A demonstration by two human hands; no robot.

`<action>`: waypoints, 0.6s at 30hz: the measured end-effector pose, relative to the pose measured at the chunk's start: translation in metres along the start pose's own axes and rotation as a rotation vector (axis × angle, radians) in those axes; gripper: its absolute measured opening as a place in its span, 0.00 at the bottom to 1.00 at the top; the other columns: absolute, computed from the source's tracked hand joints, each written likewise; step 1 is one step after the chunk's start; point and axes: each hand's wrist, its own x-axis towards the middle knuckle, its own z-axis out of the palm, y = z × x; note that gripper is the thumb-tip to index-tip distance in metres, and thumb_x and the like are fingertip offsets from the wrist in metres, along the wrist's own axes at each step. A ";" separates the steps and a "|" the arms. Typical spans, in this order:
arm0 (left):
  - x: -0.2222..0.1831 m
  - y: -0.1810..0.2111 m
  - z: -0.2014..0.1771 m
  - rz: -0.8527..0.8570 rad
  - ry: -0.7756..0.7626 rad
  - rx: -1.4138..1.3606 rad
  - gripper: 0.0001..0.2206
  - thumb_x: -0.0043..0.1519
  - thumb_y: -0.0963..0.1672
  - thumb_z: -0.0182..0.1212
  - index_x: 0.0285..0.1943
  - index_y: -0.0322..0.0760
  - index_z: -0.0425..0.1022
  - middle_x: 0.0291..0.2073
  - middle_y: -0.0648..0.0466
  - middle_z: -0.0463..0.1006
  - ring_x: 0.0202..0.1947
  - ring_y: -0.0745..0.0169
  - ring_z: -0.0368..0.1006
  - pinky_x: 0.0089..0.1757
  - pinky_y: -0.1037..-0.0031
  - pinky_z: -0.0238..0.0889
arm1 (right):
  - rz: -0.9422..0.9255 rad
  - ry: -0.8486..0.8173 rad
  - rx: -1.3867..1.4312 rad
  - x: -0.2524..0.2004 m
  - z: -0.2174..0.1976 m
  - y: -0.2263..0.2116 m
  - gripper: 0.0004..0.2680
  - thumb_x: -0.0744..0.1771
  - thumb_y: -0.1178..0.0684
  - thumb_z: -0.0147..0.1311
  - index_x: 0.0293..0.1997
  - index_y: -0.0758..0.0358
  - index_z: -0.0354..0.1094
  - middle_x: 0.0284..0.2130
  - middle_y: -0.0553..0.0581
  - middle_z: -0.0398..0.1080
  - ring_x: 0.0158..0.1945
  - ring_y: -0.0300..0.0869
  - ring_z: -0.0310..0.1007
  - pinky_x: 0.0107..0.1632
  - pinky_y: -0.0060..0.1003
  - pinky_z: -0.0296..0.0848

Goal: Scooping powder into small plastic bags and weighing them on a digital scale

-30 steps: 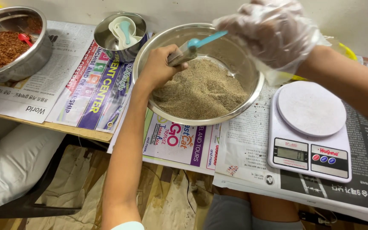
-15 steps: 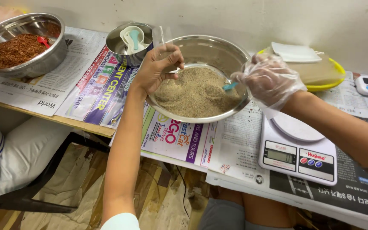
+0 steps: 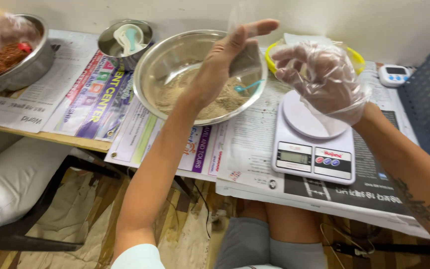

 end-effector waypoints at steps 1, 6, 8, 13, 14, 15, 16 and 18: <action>0.005 0.002 0.015 -0.026 -0.067 -0.019 0.28 0.68 0.60 0.40 0.70 0.50 0.69 0.44 0.57 0.65 0.37 0.64 0.71 0.47 0.71 0.71 | -0.007 0.026 0.181 -0.008 -0.005 0.001 0.11 0.72 0.52 0.51 0.60 0.63 0.68 0.41 0.58 0.71 0.36 0.42 0.71 0.36 0.34 0.73; 0.046 -0.049 0.072 0.182 -0.313 -0.045 0.21 0.76 0.59 0.40 0.74 0.59 0.64 0.66 0.36 0.58 0.65 0.35 0.64 0.61 0.48 0.76 | 0.027 0.141 0.634 -0.033 -0.017 0.026 0.09 0.68 0.59 0.59 0.55 0.63 0.69 0.42 0.54 0.72 0.45 0.40 0.73 0.48 0.32 0.77; 0.045 -0.048 0.095 0.176 -0.221 0.430 0.28 0.73 0.62 0.24 0.79 0.63 0.50 0.80 0.55 0.57 0.81 0.51 0.48 0.73 0.49 0.29 | -0.116 0.085 0.527 -0.044 -0.019 0.057 0.05 0.71 0.57 0.54 0.48 0.69 0.68 0.39 0.62 0.74 0.43 0.46 0.76 0.47 0.34 0.78; 0.048 -0.077 0.113 -0.043 -0.120 0.395 0.38 0.59 0.63 0.47 0.75 0.48 0.52 0.70 0.44 0.61 0.69 0.47 0.53 0.56 0.57 0.52 | 0.090 0.181 0.483 -0.073 -0.042 0.073 0.07 0.69 0.56 0.60 0.49 0.66 0.70 0.40 0.58 0.74 0.40 0.40 0.75 0.43 0.29 0.78; 0.046 -0.086 0.111 -0.044 -0.138 0.407 0.31 0.60 0.58 0.56 0.72 0.54 0.57 0.64 0.50 0.70 0.63 0.56 0.62 0.44 0.71 0.65 | 0.113 0.216 0.511 -0.076 -0.046 0.069 0.08 0.68 0.56 0.61 0.51 0.65 0.71 0.46 0.60 0.76 0.48 0.43 0.79 0.52 0.32 0.82; 0.044 -0.099 0.108 -0.045 -0.141 0.403 0.31 0.60 0.58 0.56 0.72 0.54 0.57 0.64 0.50 0.70 0.63 0.56 0.62 0.44 0.71 0.65 | 0.119 0.217 0.509 -0.078 -0.044 0.074 0.08 0.68 0.56 0.61 0.51 0.65 0.71 0.46 0.60 0.76 0.48 0.43 0.79 0.52 0.32 0.82; 0.041 -0.112 0.104 0.024 -0.151 0.489 0.28 0.61 0.55 0.59 0.70 0.53 0.59 0.60 0.52 0.74 0.59 0.57 0.63 0.49 0.70 0.61 | 0.152 0.143 0.388 -0.079 -0.042 0.078 0.05 0.68 0.60 0.59 0.48 0.63 0.72 0.43 0.57 0.76 0.45 0.42 0.79 0.48 0.30 0.82; 0.039 -0.135 0.099 0.098 -0.160 0.572 0.26 0.62 0.52 0.62 0.68 0.52 0.61 0.55 0.54 0.78 0.55 0.57 0.64 0.53 0.69 0.57 | 0.185 0.070 0.261 -0.080 -0.034 0.079 0.05 0.68 0.64 0.58 0.45 0.60 0.74 0.40 0.55 0.77 0.42 0.40 0.78 0.45 0.28 0.81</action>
